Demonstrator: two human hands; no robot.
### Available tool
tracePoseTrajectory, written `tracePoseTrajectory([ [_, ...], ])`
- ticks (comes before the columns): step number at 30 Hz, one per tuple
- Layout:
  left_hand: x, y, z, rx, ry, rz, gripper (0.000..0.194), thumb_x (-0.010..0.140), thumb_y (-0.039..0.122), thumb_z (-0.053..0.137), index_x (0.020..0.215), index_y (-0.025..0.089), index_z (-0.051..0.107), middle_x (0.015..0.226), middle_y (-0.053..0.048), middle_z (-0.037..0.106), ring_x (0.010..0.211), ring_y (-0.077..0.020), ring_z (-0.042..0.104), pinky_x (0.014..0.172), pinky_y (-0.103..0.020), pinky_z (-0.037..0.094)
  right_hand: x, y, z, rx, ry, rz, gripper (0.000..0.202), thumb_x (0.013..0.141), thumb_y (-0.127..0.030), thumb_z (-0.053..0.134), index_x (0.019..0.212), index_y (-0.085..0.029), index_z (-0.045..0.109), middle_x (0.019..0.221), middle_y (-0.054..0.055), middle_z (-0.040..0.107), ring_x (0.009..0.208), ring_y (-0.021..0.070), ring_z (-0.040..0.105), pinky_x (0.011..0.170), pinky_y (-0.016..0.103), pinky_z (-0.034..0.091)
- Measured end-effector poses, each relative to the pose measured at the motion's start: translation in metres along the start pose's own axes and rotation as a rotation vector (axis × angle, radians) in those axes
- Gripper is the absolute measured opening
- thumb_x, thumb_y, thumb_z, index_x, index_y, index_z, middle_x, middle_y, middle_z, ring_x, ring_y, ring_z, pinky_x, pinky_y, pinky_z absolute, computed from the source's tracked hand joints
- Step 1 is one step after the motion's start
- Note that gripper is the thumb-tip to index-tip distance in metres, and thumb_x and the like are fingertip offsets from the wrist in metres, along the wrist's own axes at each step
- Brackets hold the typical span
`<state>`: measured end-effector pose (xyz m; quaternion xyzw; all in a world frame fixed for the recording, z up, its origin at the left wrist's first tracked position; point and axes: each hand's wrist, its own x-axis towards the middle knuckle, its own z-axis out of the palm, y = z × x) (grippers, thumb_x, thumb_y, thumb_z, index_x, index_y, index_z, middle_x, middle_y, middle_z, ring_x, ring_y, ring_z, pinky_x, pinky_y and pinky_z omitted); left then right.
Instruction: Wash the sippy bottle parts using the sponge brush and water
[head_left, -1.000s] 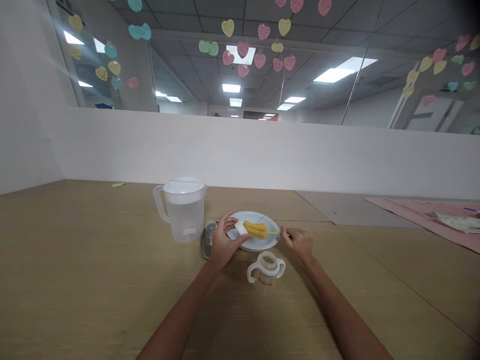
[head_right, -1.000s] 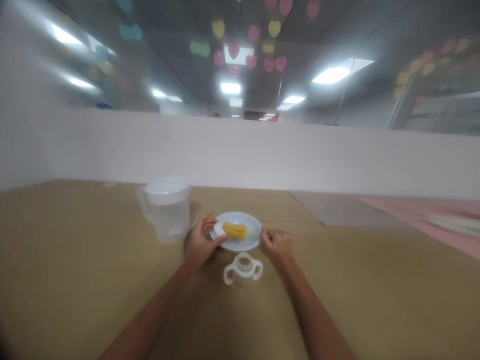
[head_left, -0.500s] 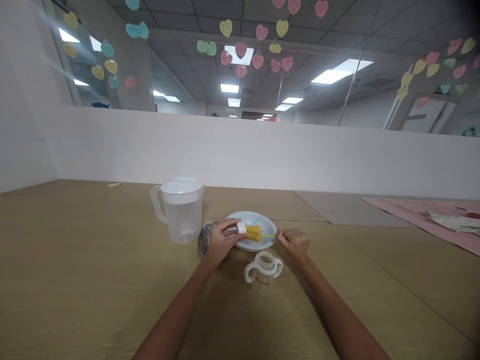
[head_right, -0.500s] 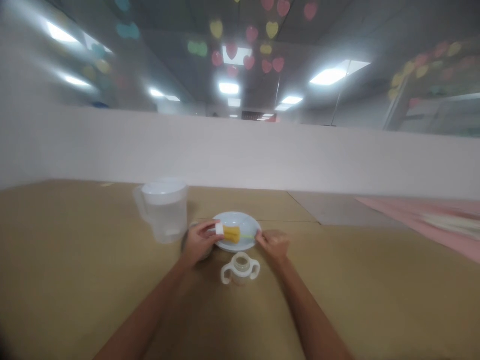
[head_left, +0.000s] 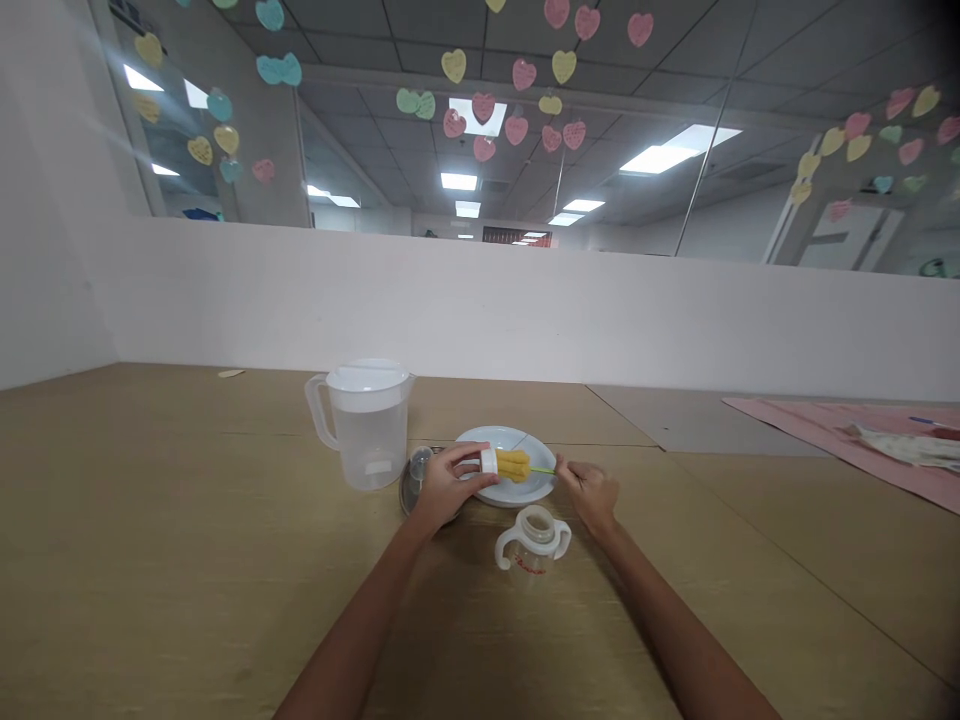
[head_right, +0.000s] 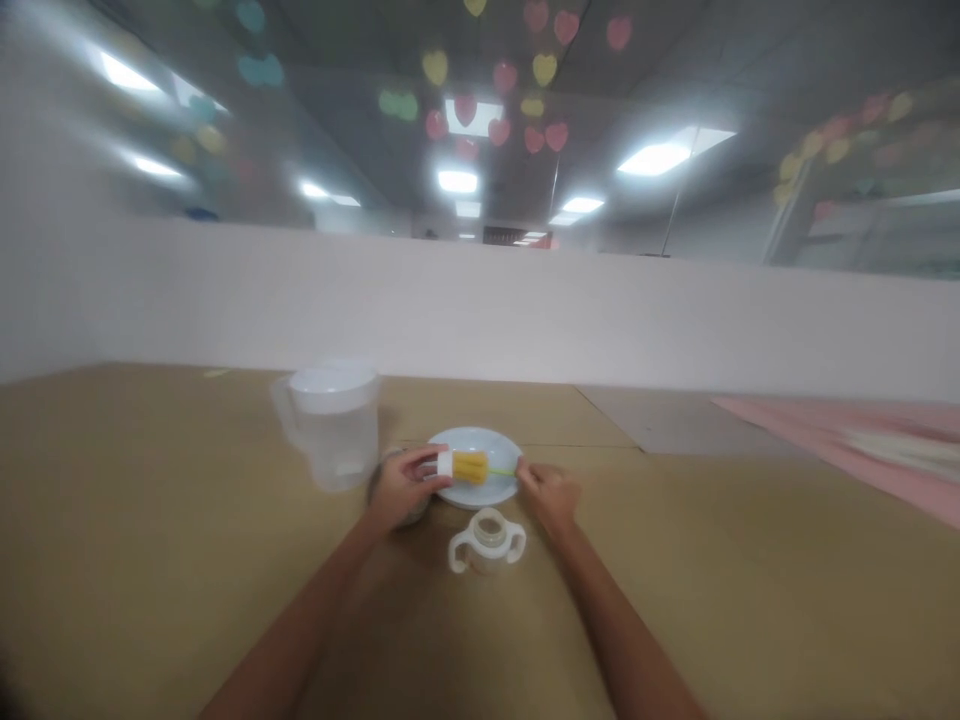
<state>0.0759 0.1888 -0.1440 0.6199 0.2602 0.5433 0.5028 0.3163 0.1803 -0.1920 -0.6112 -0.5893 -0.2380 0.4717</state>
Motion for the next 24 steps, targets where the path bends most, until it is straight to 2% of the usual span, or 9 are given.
tracePoseTrajectory([
  [3, -0.001, 0.005, 0.001, -0.016, 0.082, -0.036, 0.054, 0.052, 0.027, 0.08, 0.102, 0.015, 0.066, 0.104, -0.009, 0.067, 0.091, -0.0216, 0.064, 0.077, -0.031, 0.053, 0.0, 0.005, -0.001, 0.081, -0.007, -0.04, 0.058, 0.085, -0.05, 0.036, 0.04, -0.015, 0.046, 0.042, 0.0, 0.043, 0.044, 0.008, 0.034, 0.049, 0.024, 0.023],
  [7, 0.0, 0.012, 0.002, 0.05, 0.179, -0.042, 0.041, 0.065, 0.038, 0.07, 0.099, 0.015, 0.067, 0.096, -0.008, 0.07, 0.089, -0.0205, 0.063, 0.076, -0.029, 0.052, 0.003, 0.012, -0.004, 0.162, 0.022, 0.177, 0.057, 0.085, -0.054, 0.033, 0.041, -0.017, 0.037, 0.042, -0.002, 0.032, 0.043, 0.0078, 0.031, 0.046, 0.023, 0.022],
  [10, -0.001, 0.014, 0.003, 0.103, 0.191, -0.03, 0.035, 0.07, 0.044, 0.063, 0.09, 0.016, 0.07, 0.093, -0.007, 0.071, 0.086, -0.0197, 0.063, 0.076, -0.028, 0.051, 0.005, 0.011, -0.006, 0.208, 0.006, 0.281, 0.057, 0.084, -0.057, 0.032, 0.043, -0.018, 0.033, 0.043, -0.003, 0.026, 0.043, 0.0077, 0.029, 0.045, 0.023, 0.02],
  [13, -0.003, 0.015, 0.007, 0.118, 0.125, -0.044, 0.034, 0.069, 0.042, 0.066, 0.09, 0.016, 0.07, 0.088, -0.006, 0.071, 0.084, -0.0194, 0.064, 0.076, -0.027, 0.05, 0.005, 0.005, -0.006, 0.224, -0.072, 0.199, 0.057, 0.085, -0.057, 0.032, 0.045, -0.017, 0.038, 0.044, -0.003, 0.033, 0.045, 0.0081, 0.032, 0.046, 0.023, 0.021],
  [16, -0.004, 0.012, 0.008, 0.094, 0.064, -0.095, 0.04, 0.065, 0.037, 0.07, 0.099, 0.016, 0.067, 0.088, -0.006, 0.071, 0.083, -0.0195, 0.065, 0.074, -0.028, 0.051, 0.006, 0.003, -0.005, 0.128, -0.121, 0.124, 0.06, 0.085, -0.056, 0.031, 0.043, -0.016, 0.043, 0.042, -0.001, 0.039, 0.043, 0.0081, 0.034, 0.046, 0.023, 0.019],
  [18, -0.003, 0.008, 0.008, 0.081, 0.071, -0.089, 0.047, 0.061, 0.033, 0.074, 0.104, 0.016, 0.064, 0.1, -0.008, 0.068, 0.091, -0.0207, 0.063, 0.075, -0.028, 0.051, 0.008, 0.005, -0.006, 0.036, -0.086, 0.147, 0.061, 0.085, -0.056, 0.032, 0.043, -0.015, 0.047, 0.041, 0.0, 0.041, 0.042, 0.0081, 0.034, 0.046, 0.024, 0.018],
  [21, 0.0, 0.002, 0.005, 0.104, 0.08, -0.03, 0.06, 0.056, 0.025, 0.077, 0.113, 0.017, 0.059, 0.114, -0.011, 0.062, 0.102, -0.0218, 0.059, 0.086, -0.031, 0.048, 0.009, 0.007, -0.008, 0.003, -0.004, 0.174, 0.062, 0.086, -0.055, 0.031, 0.042, -0.015, 0.049, 0.039, 0.0, 0.041, 0.041, 0.0077, 0.033, 0.046, 0.023, 0.018],
  [24, 0.001, 0.0, 0.003, 0.139, 0.046, -0.001, 0.068, 0.055, 0.021, 0.078, 0.119, 0.018, 0.054, 0.114, -0.011, 0.062, 0.106, -0.0219, 0.057, 0.094, -0.035, 0.044, 0.008, 0.005, -0.009, 0.049, 0.006, 0.04, 0.063, 0.088, -0.051, 0.03, 0.04, -0.015, 0.047, 0.04, 0.0, 0.041, 0.042, 0.0073, 0.033, 0.048, 0.023, 0.021],
])
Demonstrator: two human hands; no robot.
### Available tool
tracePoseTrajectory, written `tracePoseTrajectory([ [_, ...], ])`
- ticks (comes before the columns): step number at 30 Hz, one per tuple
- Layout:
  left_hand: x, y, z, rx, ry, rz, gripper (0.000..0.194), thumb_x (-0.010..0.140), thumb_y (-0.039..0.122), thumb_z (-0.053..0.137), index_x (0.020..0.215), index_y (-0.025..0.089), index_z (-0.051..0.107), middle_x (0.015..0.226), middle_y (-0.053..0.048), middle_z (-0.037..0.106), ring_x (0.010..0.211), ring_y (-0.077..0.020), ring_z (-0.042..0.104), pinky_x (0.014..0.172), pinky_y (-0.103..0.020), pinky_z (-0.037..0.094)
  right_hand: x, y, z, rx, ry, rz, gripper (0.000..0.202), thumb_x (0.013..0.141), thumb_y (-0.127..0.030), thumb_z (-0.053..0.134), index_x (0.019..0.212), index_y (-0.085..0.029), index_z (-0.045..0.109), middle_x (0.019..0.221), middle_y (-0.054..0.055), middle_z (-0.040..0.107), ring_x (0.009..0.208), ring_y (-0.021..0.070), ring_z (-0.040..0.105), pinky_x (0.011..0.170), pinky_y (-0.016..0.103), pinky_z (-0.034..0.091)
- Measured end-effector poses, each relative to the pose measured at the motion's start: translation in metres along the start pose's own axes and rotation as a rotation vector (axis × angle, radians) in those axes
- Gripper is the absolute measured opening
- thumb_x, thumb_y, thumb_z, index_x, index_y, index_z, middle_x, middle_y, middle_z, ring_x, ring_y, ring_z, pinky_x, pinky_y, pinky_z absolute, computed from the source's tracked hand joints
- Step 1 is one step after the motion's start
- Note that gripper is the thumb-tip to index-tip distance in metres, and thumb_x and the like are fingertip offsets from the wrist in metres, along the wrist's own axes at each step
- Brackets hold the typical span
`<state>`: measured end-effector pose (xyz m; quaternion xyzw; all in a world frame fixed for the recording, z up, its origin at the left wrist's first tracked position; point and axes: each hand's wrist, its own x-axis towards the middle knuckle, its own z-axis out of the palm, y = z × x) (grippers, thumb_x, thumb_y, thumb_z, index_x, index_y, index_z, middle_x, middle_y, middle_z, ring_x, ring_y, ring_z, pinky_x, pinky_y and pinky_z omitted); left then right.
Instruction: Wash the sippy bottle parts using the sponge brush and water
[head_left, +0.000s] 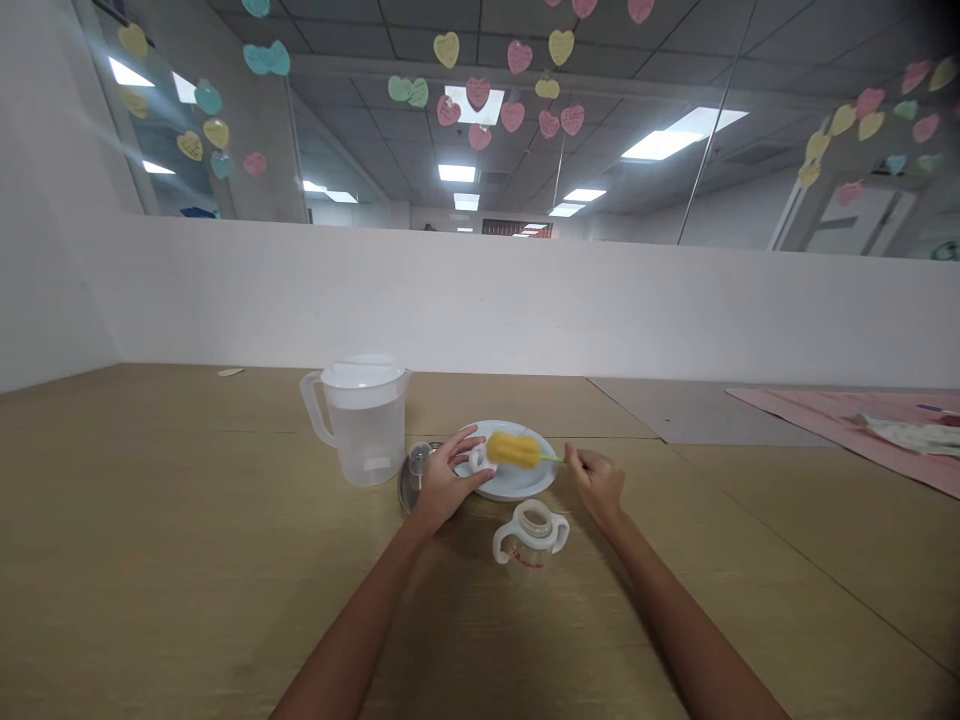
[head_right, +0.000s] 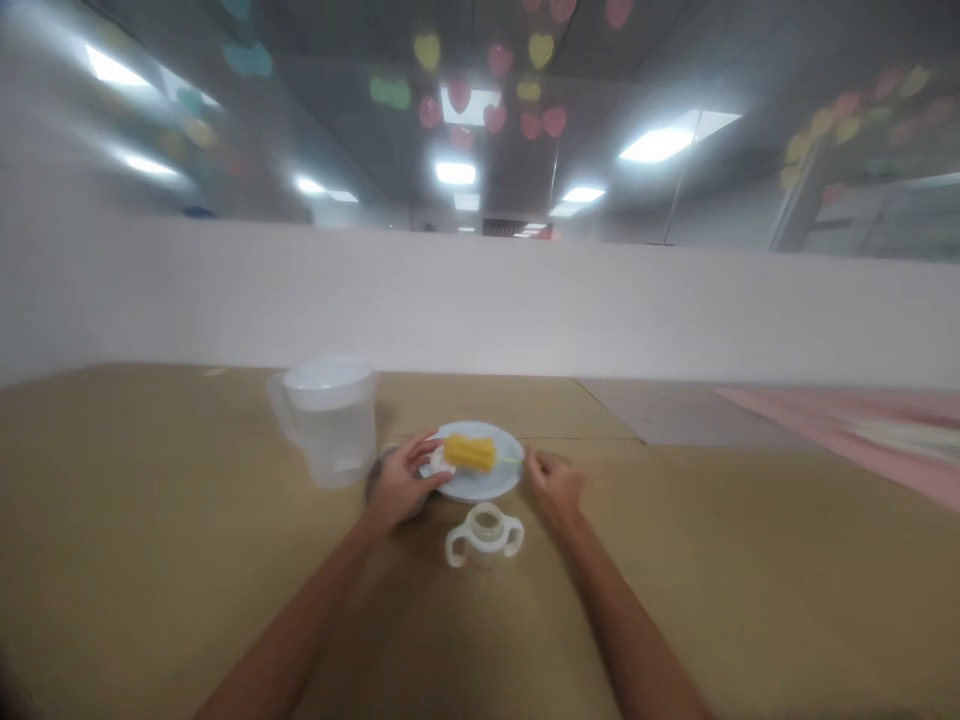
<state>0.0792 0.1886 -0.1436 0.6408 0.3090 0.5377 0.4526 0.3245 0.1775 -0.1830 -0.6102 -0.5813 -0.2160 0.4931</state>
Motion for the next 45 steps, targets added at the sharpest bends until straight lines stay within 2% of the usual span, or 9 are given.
tracePoseTrajectory([
  [6, -0.001, 0.004, 0.001, -0.123, 0.065, -0.02, 0.067, 0.056, 0.022, 0.078, 0.118, 0.018, 0.052, 0.111, -0.011, 0.062, 0.102, -0.0198, 0.058, 0.09, -0.033, 0.046, 0.001, 0.002, 0.001, -0.173, 0.076, 0.04, 0.063, 0.087, -0.05, 0.032, 0.039, -0.014, 0.049, 0.039, 0.002, 0.045, 0.041, 0.0067, 0.031, 0.046, 0.024, 0.015],
  [9, -0.002, 0.006, 0.002, -0.185, 0.091, -0.051, 0.063, 0.057, 0.026, 0.078, 0.114, 0.019, 0.054, 0.113, -0.01, 0.06, 0.102, -0.0193, 0.057, 0.084, -0.029, 0.049, 0.0, 0.002, 0.003, -0.15, 0.07, -0.067, 0.061, 0.087, -0.047, 0.034, 0.039, -0.014, 0.049, 0.038, 0.001, 0.044, 0.04, 0.0064, 0.031, 0.047, 0.023, 0.017],
  [12, -0.003, 0.007, 0.002, -0.206, 0.029, -0.083, 0.051, 0.057, 0.03, 0.077, 0.103, 0.017, 0.06, 0.112, -0.01, 0.061, 0.102, -0.0199, 0.058, 0.082, -0.028, 0.05, -0.005, -0.002, 0.006, -0.088, 0.059, -0.186, 0.058, 0.087, -0.042, 0.039, 0.037, -0.014, 0.046, 0.038, 0.0, 0.042, 0.041, 0.0063, 0.032, 0.048, 0.023, 0.019],
  [17, -0.006, 0.013, 0.002, -0.227, -0.07, -0.128, 0.049, 0.054, 0.031, 0.08, 0.098, 0.015, 0.064, 0.103, -0.009, 0.066, 0.095, -0.0199, 0.061, 0.08, -0.029, 0.05, -0.006, -0.005, 0.007, -0.105, 0.11, -0.1, 0.06, 0.088, -0.043, 0.037, 0.037, -0.014, 0.044, 0.038, -0.002, 0.038, 0.04, 0.0057, 0.029, 0.046, 0.024, 0.017],
  [23, -0.005, 0.022, -0.004, -0.236, 0.041, -0.113, 0.051, 0.054, 0.03, 0.08, 0.1, 0.016, 0.065, 0.115, -0.011, 0.062, 0.106, -0.0231, 0.057, 0.085, -0.032, 0.049, -0.005, -0.008, 0.002, -0.069, 0.111, -0.336, 0.057, 0.088, -0.038, 0.043, 0.036, -0.015, 0.043, 0.037, -0.002, 0.038, 0.041, 0.0062, 0.026, 0.049, 0.025, 0.019],
  [29, -0.005, 0.022, -0.005, -0.224, -0.117, -0.151, 0.052, 0.051, 0.028, 0.082, 0.098, 0.014, 0.066, 0.11, -0.011, 0.065, 0.102, -0.0238, 0.06, 0.086, -0.033, 0.049, -0.003, -0.005, 0.002, -0.163, 0.178, -0.194, 0.059, 0.089, -0.041, 0.039, 0.037, -0.015, 0.043, 0.038, -0.002, 0.036, 0.041, 0.0061, 0.024, 0.047, 0.025, 0.016],
  [35, -0.001, 0.021, -0.011, -0.193, -0.032, -0.128, 0.054, 0.053, 0.03, 0.081, 0.101, 0.014, 0.065, 0.107, -0.011, 0.066, 0.099, -0.0237, 0.061, 0.083, -0.034, 0.051, -0.003, -0.007, 0.003, -0.076, 0.135, -0.312, 0.058, 0.088, -0.039, 0.043, 0.035, -0.015, 0.043, 0.037, -0.002, 0.038, 0.041, 0.0061, 0.027, 0.048, 0.025, 0.019],
  [41, -0.004, 0.023, -0.006, -0.169, -0.156, -0.124, 0.051, 0.049, 0.028, 0.083, 0.096, 0.015, 0.068, 0.101, -0.011, 0.068, 0.091, -0.0223, 0.064, 0.08, -0.033, 0.051, -0.004, -0.002, 0.007, -0.081, 0.148, -0.132, 0.062, 0.089, -0.046, 0.036, 0.036, -0.015, 0.043, 0.037, -0.001, 0.037, 0.04, 0.0059, 0.027, 0.046, 0.024, 0.016],
  [45, -0.001, 0.022, -0.011, -0.196, -0.047, -0.124, 0.052, 0.053, 0.03, 0.08, 0.1, 0.015, 0.066, 0.097, -0.009, 0.07, 0.093, -0.022, 0.063, 0.082, -0.033, 0.051, -0.007, -0.007, 0.009, -0.048, 0.113, -0.234, 0.061, 0.089, -0.042, 0.036, 0.035, -0.015, 0.042, 0.037, -0.001, 0.038, 0.04, 0.0064, 0.027, 0.046, 0.024, 0.019],
])
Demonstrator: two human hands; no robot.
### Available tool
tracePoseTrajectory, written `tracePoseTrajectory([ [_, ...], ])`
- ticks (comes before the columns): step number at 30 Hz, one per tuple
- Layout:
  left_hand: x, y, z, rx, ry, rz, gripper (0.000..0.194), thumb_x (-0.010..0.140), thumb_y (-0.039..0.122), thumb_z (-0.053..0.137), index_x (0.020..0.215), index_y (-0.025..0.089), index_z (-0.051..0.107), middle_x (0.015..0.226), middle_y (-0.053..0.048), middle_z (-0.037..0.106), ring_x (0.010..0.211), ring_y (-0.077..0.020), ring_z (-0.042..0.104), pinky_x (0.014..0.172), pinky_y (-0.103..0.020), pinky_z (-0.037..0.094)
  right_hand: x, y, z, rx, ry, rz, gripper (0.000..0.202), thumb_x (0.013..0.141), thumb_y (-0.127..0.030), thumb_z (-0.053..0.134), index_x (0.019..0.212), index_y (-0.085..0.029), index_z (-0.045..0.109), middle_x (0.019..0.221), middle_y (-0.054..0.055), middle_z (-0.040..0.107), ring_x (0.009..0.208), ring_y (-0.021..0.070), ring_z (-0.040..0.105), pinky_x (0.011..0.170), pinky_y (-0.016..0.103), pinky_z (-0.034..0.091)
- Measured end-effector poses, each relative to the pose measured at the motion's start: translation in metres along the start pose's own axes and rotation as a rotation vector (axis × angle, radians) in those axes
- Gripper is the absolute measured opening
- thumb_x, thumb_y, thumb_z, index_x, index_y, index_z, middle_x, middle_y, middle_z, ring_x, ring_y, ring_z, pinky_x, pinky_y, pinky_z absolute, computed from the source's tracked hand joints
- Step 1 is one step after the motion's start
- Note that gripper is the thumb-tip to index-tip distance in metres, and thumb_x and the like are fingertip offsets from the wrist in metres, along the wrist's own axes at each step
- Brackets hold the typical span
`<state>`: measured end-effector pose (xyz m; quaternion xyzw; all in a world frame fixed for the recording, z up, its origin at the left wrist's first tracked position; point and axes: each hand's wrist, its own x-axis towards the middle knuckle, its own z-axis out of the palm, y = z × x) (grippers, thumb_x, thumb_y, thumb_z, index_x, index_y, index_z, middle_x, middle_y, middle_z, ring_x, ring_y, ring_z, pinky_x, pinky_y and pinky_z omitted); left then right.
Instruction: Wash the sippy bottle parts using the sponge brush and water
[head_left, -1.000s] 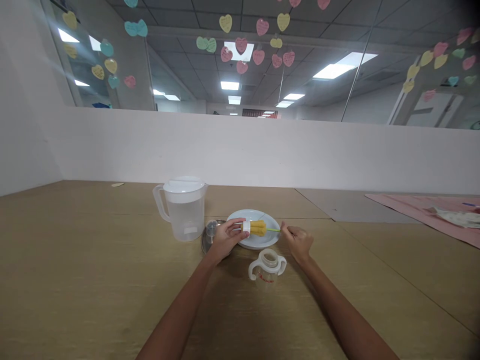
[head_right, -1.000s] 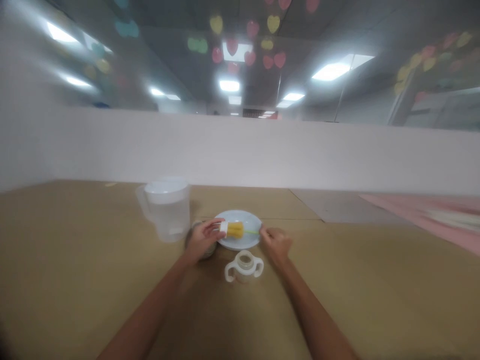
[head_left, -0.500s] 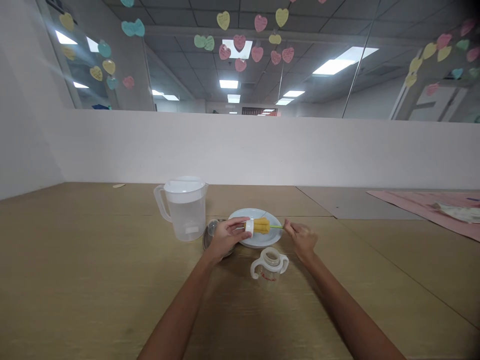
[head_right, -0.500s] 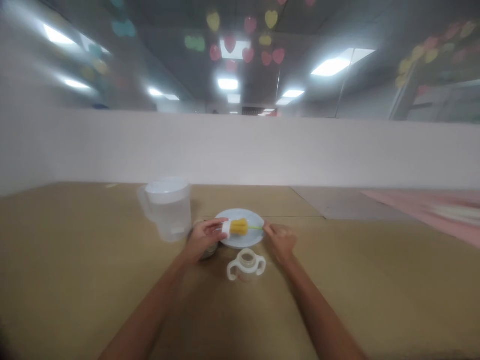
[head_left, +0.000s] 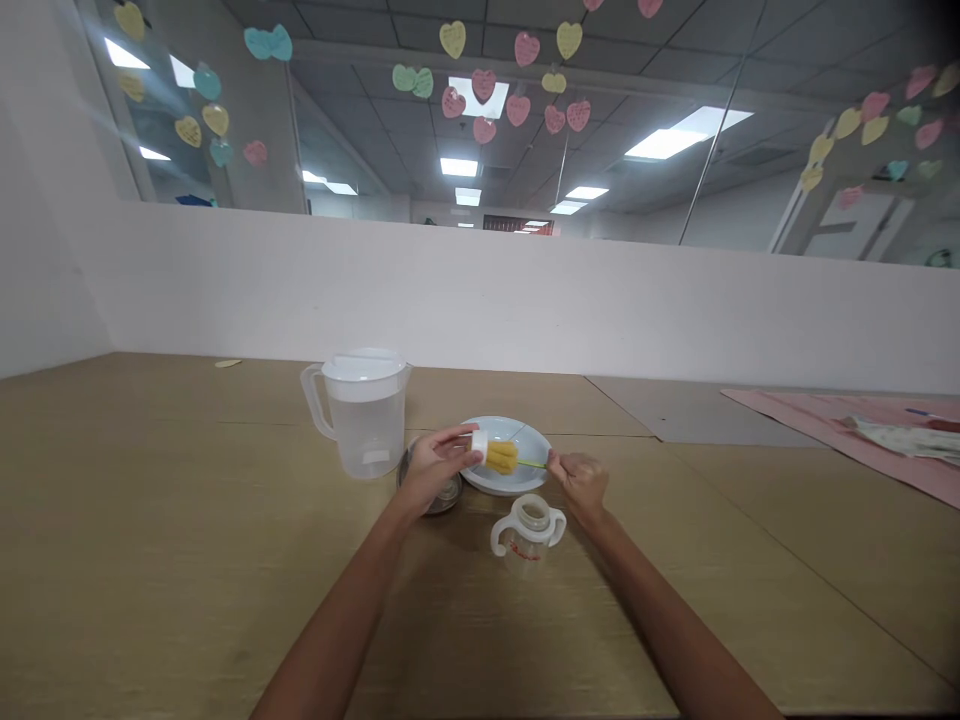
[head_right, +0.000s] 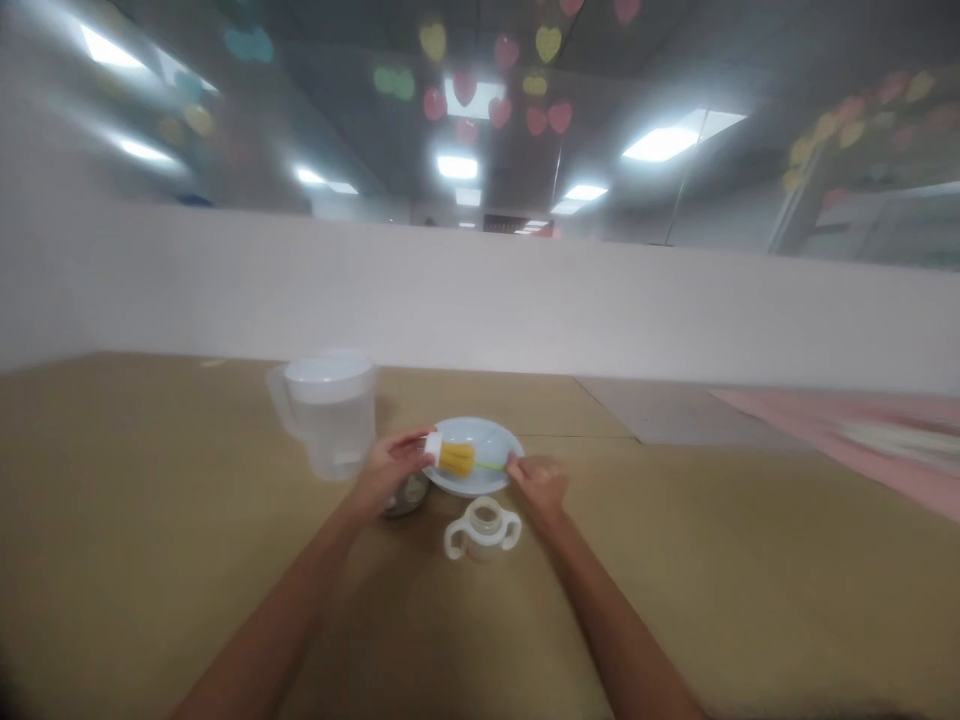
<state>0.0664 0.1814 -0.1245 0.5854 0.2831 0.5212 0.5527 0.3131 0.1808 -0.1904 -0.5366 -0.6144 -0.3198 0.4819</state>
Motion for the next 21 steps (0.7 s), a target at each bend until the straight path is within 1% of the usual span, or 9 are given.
tracePoseTrajectory([
  [3, 0.002, -0.005, -0.004, 0.014, 0.01, -0.012, 0.052, 0.051, 0.03, 0.082, 0.098, 0.014, 0.067, 0.096, -0.009, 0.07, 0.09, -0.0209, 0.064, 0.083, -0.034, 0.051, -0.001, -0.001, 0.001, 0.022, -0.004, 0.052, 0.062, 0.09, -0.042, 0.035, 0.034, -0.015, 0.039, 0.036, -0.002, 0.035, 0.04, 0.0059, 0.027, 0.045, 0.024, 0.018],
  [5, 0.001, -0.007, -0.001, 0.019, -0.048, -0.035, 0.053, 0.046, 0.027, 0.084, 0.095, 0.013, 0.068, 0.093, -0.009, 0.07, 0.086, -0.0203, 0.065, 0.081, -0.033, 0.051, -0.001, 0.003, 0.002, -0.011, -0.007, 0.119, 0.062, 0.089, -0.045, 0.034, 0.035, -0.015, 0.039, 0.037, -0.002, 0.034, 0.039, 0.0059, 0.027, 0.045, 0.024, 0.017],
  [7, 0.0, -0.007, 0.002, -0.007, -0.097, -0.042, 0.052, 0.046, 0.026, 0.084, 0.094, 0.014, 0.068, 0.094, -0.009, 0.07, 0.087, -0.0196, 0.064, 0.081, -0.031, 0.05, -0.001, 0.009, 0.003, -0.033, -0.018, 0.125, 0.063, 0.089, -0.047, 0.032, 0.035, -0.015, 0.04, 0.037, -0.001, 0.036, 0.039, 0.0063, 0.027, 0.045, 0.024, 0.016],
  [8, -0.001, -0.006, 0.004, -0.026, -0.091, -0.033, 0.051, 0.048, 0.027, 0.083, 0.095, 0.014, 0.068, 0.095, -0.009, 0.07, 0.088, -0.0191, 0.064, 0.082, -0.031, 0.05, -0.001, 0.01, 0.003, -0.031, -0.024, 0.101, 0.063, 0.089, -0.047, 0.032, 0.035, -0.015, 0.041, 0.037, -0.001, 0.036, 0.04, 0.0064, 0.027, 0.045, 0.024, 0.016],
  [12, 0.001, -0.004, 0.002, -0.048, 0.042, 0.01, 0.051, 0.055, 0.03, 0.08, 0.101, 0.015, 0.065, 0.098, -0.009, 0.069, 0.09, -0.0186, 0.063, 0.082, -0.031, 0.05, 0.0, 0.007, 0.002, 0.033, -0.045, 0.026, 0.063, 0.089, -0.047, 0.034, 0.035, -0.015, 0.041, 0.037, -0.001, 0.036, 0.041, 0.0064, 0.027, 0.046, 0.024, 0.018],
  [14, 0.003, -0.004, 0.0, -0.035, 0.036, 0.008, 0.051, 0.053, 0.029, 0.081, 0.099, 0.015, 0.065, 0.1, -0.009, 0.068, 0.091, -0.0193, 0.063, 0.082, -0.031, 0.05, 0.0, 0.003, 0.0, 0.056, -0.042, 0.078, 0.064, 0.088, -0.049, 0.033, 0.034, -0.015, 0.039, 0.037, -0.001, 0.034, 0.041, 0.0062, 0.026, 0.046, 0.024, 0.018],
  [16, 0.003, -0.003, -0.001, -0.029, -0.028, -0.008, 0.051, 0.05, 0.027, 0.082, 0.096, 0.015, 0.066, 0.097, -0.009, 0.069, 0.09, -0.0198, 0.063, 0.082, -0.031, 0.05, 0.001, 0.0, -0.002, 0.056, -0.054, 0.168, 0.065, 0.088, -0.053, 0.03, 0.034, -0.015, 0.038, 0.037, -0.001, 0.033, 0.04, 0.006, 0.026, 0.045, 0.024, 0.018],
  [19, 0.0, -0.001, 0.0, -0.037, -0.115, -0.051, 0.05, 0.049, 0.024, 0.083, 0.095, 0.014, 0.067, 0.085, -0.007, 0.07, 0.084, -0.0194, 0.064, 0.082, -0.032, 0.048, 0.004, 0.0, -0.005, 0.027, -0.138, 0.296, 0.067, 0.085, -0.058, 0.029, 0.035, -0.015, 0.04, 0.037, -0.001, 0.034, 0.039, 0.0059, 0.028, 0.045, 0.024, 0.017],
  [21, -0.003, 0.0, 0.002, -0.061, -0.128, -0.064, 0.05, 0.052, 0.024, 0.082, 0.098, 0.014, 0.066, 0.082, -0.007, 0.07, 0.083, -0.019, 0.064, 0.083, -0.032, 0.048, 0.006, 0.001, -0.005, 0.014, -0.203, 0.337, 0.068, 0.084, -0.06, 0.028, 0.036, -0.014, 0.043, 0.037, 0.0, 0.035, 0.039, 0.0059, 0.028, 0.044, 0.024, 0.016],
])
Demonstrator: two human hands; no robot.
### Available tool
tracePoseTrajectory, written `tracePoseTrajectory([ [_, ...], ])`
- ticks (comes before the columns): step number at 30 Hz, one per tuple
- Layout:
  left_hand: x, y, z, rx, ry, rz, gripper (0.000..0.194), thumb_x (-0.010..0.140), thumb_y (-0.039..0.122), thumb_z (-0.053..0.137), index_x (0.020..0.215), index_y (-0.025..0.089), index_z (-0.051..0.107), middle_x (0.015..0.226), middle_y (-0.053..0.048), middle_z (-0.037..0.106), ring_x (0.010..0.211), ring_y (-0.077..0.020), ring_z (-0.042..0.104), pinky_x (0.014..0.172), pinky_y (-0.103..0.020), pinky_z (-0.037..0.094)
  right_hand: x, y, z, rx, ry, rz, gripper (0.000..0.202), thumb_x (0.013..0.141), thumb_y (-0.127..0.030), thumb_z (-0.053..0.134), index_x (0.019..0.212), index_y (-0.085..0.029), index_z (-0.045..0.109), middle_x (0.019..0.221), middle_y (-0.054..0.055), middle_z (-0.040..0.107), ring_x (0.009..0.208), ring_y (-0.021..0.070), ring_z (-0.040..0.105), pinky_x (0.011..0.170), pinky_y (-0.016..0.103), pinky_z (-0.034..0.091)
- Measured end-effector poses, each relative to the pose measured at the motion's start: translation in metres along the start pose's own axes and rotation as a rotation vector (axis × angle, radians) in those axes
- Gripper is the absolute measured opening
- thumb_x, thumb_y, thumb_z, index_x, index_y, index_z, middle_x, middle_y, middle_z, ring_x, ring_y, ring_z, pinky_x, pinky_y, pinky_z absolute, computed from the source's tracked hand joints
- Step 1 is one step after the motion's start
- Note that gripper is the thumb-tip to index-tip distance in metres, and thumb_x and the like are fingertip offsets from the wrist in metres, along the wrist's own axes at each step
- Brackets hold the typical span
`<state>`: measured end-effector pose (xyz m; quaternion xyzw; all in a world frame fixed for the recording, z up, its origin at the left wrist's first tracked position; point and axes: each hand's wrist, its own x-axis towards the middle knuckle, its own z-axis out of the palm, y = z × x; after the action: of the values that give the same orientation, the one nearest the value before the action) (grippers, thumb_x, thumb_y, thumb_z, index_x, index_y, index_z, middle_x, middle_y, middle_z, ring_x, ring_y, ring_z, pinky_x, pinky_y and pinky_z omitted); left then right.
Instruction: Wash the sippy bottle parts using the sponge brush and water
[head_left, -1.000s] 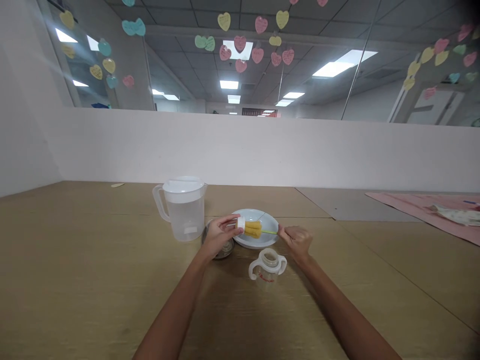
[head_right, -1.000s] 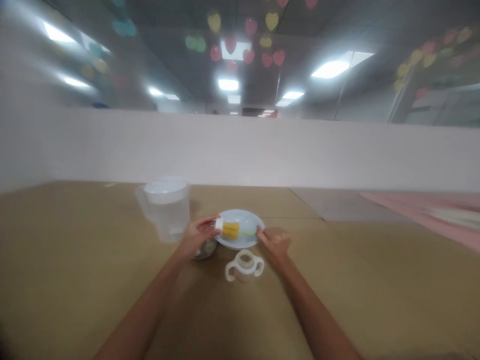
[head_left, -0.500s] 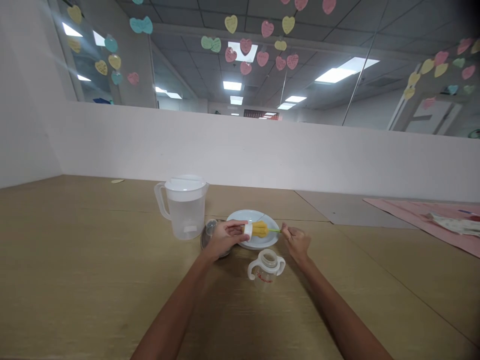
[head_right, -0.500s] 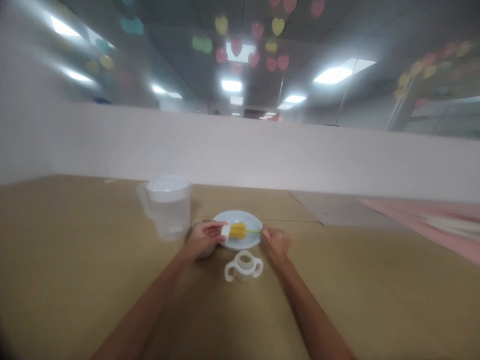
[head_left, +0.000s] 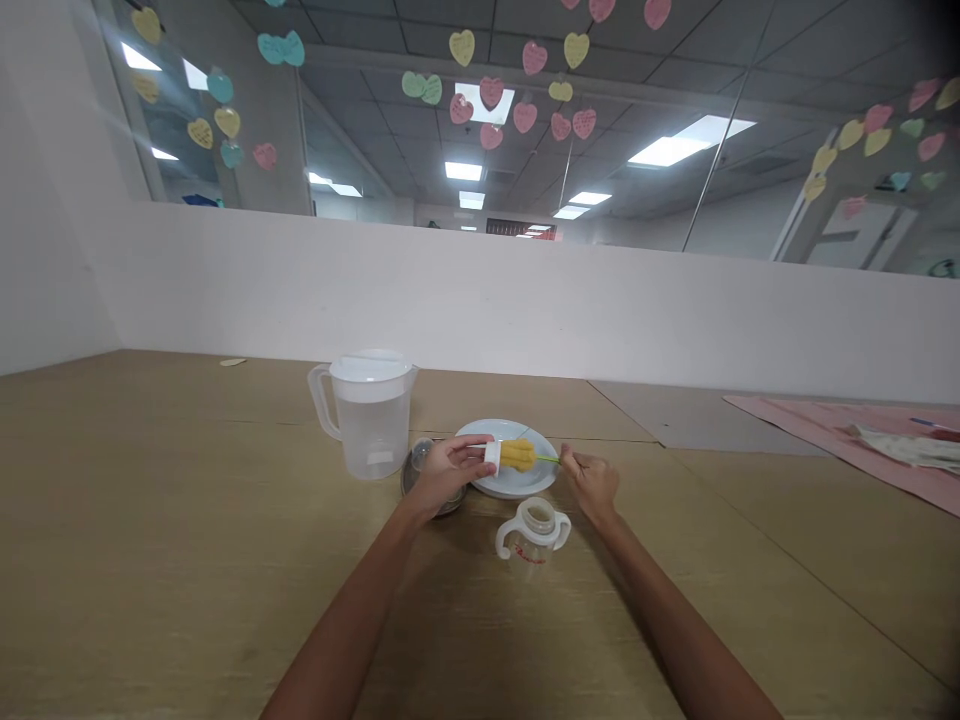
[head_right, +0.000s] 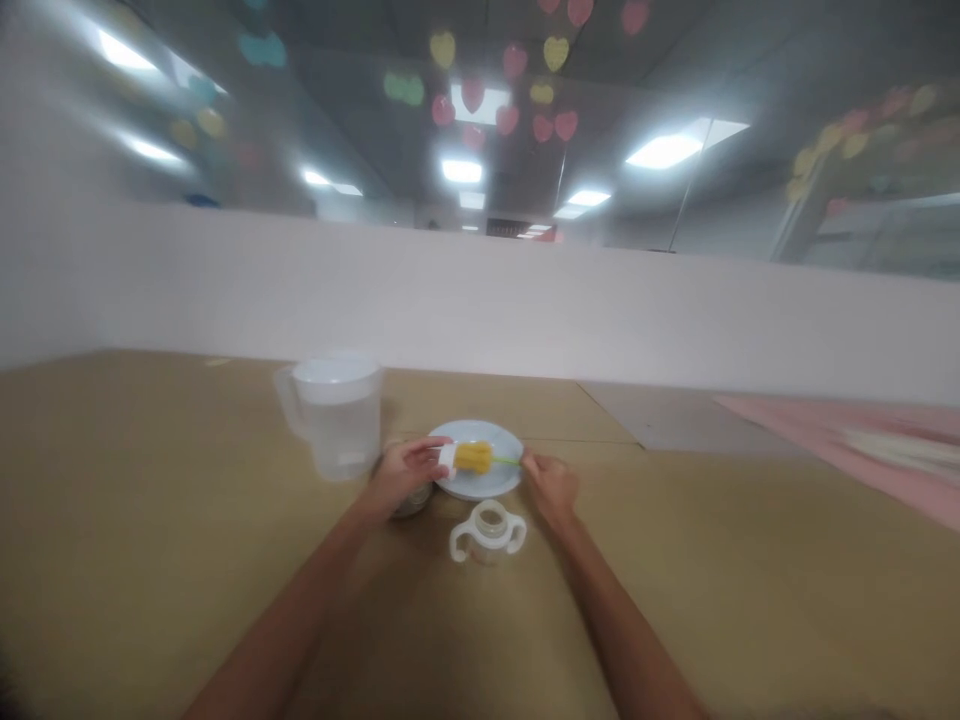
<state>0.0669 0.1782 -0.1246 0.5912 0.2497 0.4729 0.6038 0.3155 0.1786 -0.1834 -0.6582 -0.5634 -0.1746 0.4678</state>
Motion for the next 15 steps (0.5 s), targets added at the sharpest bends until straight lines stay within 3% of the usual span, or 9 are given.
tracePoseTrajectory([
  [7, 0.0011, 0.0005, -0.0018, -0.064, 0.103, 0.038, 0.049, 0.054, 0.025, 0.081, 0.099, 0.014, 0.065, 0.106, -0.011, 0.066, 0.1, -0.022, 0.06, 0.084, -0.031, 0.047, -0.0017, -0.0022, 0.0027, 0.124, -0.129, -0.065, 0.067, 0.082, -0.064, 0.028, 0.036, -0.015, 0.036, 0.038, -0.001, 0.031, 0.041, 0.0061, 0.026, 0.045, 0.023, 0.017],
  [12, 0.0007, 0.0, -0.0026, -0.014, 0.042, 0.028, 0.051, 0.054, 0.024, 0.081, 0.1, 0.014, 0.065, 0.096, -0.01, 0.069, 0.092, -0.0207, 0.062, 0.083, -0.031, 0.047, -0.003, -0.0063, 0.0015, 0.158, -0.086, 0.06, 0.067, 0.082, -0.065, 0.028, 0.037, -0.016, 0.035, 0.039, -0.002, 0.027, 0.04, 0.0058, 0.024, 0.043, 0.023, 0.017],
  [15, -0.0002, -0.0003, -0.0023, 0.003, 0.001, 0.018, 0.05, 0.054, 0.025, 0.081, 0.101, 0.014, 0.065, 0.089, -0.008, 0.07, 0.085, -0.0191, 0.064, 0.081, -0.031, 0.047, -0.0009, -0.0047, -0.002, 0.08, -0.033, 0.024, 0.067, 0.082, -0.064, 0.028, 0.037, -0.015, 0.037, 0.039, -0.002, 0.028, 0.04, 0.0057, 0.024, 0.044, 0.023, 0.015],
])
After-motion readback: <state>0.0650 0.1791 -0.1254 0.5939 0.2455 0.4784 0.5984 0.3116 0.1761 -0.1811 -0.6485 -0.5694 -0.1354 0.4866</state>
